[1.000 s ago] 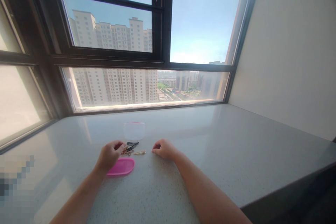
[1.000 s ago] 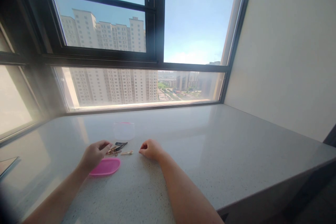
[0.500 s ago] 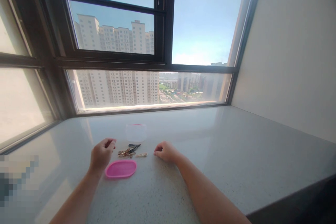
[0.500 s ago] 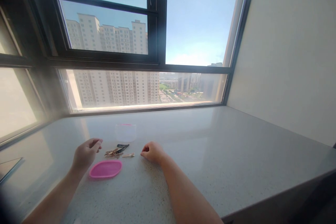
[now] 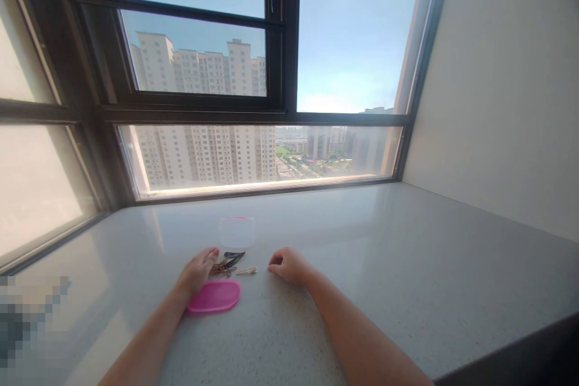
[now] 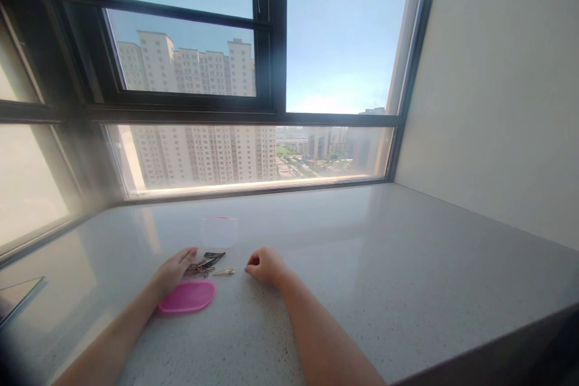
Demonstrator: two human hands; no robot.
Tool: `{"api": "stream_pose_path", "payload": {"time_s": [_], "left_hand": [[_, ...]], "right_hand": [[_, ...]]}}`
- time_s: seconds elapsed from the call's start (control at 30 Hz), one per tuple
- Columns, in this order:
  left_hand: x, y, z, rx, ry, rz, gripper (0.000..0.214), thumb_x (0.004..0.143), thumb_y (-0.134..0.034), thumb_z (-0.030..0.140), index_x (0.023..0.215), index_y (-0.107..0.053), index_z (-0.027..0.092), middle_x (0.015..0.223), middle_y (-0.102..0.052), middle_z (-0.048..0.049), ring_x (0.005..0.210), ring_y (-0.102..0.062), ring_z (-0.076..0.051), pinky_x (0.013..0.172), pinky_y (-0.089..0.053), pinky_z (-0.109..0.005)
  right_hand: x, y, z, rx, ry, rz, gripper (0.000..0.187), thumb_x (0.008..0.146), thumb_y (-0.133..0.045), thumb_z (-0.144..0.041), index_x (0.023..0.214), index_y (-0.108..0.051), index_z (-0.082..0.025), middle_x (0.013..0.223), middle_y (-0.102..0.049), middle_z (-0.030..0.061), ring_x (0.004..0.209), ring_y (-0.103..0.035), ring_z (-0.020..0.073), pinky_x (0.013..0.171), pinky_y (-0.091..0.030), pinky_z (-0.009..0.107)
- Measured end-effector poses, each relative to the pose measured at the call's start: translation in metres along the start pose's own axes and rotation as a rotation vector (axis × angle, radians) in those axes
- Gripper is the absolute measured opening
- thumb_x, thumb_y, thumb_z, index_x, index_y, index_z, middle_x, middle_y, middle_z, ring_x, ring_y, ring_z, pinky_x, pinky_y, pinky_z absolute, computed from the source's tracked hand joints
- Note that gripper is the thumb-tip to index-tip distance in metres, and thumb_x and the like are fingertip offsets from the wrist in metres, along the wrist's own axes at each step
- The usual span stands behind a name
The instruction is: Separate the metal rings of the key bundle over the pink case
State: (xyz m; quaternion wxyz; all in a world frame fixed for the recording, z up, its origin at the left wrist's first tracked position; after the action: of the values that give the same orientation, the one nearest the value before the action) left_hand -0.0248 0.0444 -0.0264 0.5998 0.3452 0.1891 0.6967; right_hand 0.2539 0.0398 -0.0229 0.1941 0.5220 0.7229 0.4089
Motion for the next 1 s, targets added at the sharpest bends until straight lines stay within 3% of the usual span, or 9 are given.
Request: {"api": "stream_pose_path", "payload": {"time_s": [0.3, 0.43, 0.53, 0.77, 1.0], "left_hand": [[-0.003, -0.02, 0.017, 0.0, -0.067, -0.059, 0.055, 0.079, -0.038, 0.052, 0.108, -0.064, 0.012, 0.114, -0.065, -0.0134, 0.108, -0.057, -0.027, 0.095, -0.041, -0.036], [-0.003, -0.024, 0.023, -0.008, -0.072, -0.068, 0.053, 0.08, -0.038, 0.051, 0.108, -0.064, 0.013, 0.113, -0.066, -0.0113, 0.108, -0.058, -0.026, 0.093, -0.042, -0.034], [-0.003, -0.027, 0.025, -0.028, -0.07, -0.085, 0.053, 0.081, -0.037, 0.049, 0.11, -0.062, 0.012, 0.114, -0.065, -0.0124, 0.107, -0.058, -0.026, 0.093, -0.041, -0.035], [-0.004, -0.04, 0.034, -0.093, -0.132, -0.15, 0.047, 0.08, -0.042, 0.045, 0.108, -0.062, 0.013, 0.112, -0.066, -0.0112, 0.106, -0.058, -0.025, 0.093, -0.041, -0.033], [-0.013, -0.051, 0.05, -0.171, -0.191, -0.194, 0.048, 0.082, -0.04, 0.042, 0.115, -0.058, 0.012, 0.121, -0.061, -0.0113, 0.112, -0.055, -0.023, 0.098, -0.04, -0.033]], "right_hand": [[-0.002, -0.004, -0.014, 0.067, 0.029, 0.033, 0.024, 0.073, -0.063, -0.034, 0.087, -0.071, -0.016, 0.077, -0.069, 0.0046, 0.067, -0.058, 0.0139, 0.06, -0.04, 0.022], [-0.005, -0.008, -0.024, 0.106, 0.096, 0.122, 0.041, 0.064, -0.072, -0.044, 0.094, -0.068, -0.016, 0.09, -0.063, 0.0068, 0.073, -0.057, 0.0149, 0.067, -0.043, 0.024], [-0.007, -0.011, -0.029, 0.138, 0.189, 0.142, 0.062, 0.055, -0.076, -0.051, 0.106, -0.064, -0.019, 0.103, -0.058, 0.009, 0.091, -0.056, 0.0202, 0.082, -0.044, 0.03], [-0.007, -0.019, -0.034, 0.094, 0.286, 0.007, 0.091, 0.05, -0.076, -0.055, 0.131, -0.044, -0.027, 0.136, -0.041, 0.0111, 0.125, -0.036, 0.0304, 0.104, -0.026, 0.044], [-0.006, -0.022, -0.033, 0.077, 0.315, -0.069, 0.092, 0.053, -0.076, -0.051, 0.134, -0.04, -0.028, 0.143, -0.032, 0.0117, 0.131, -0.027, 0.0337, 0.106, -0.02, 0.05]]}}
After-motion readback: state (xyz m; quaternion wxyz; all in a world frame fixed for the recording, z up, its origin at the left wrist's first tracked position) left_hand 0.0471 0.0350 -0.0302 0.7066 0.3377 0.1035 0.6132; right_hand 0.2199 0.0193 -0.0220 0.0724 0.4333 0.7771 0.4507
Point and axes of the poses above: each hand's wrist, its own x-axis towards the middle knuckle, its own y-axis out of the back of the hand, z = x × y, the point moved 1 cm from there along x, towards the middle knuckle
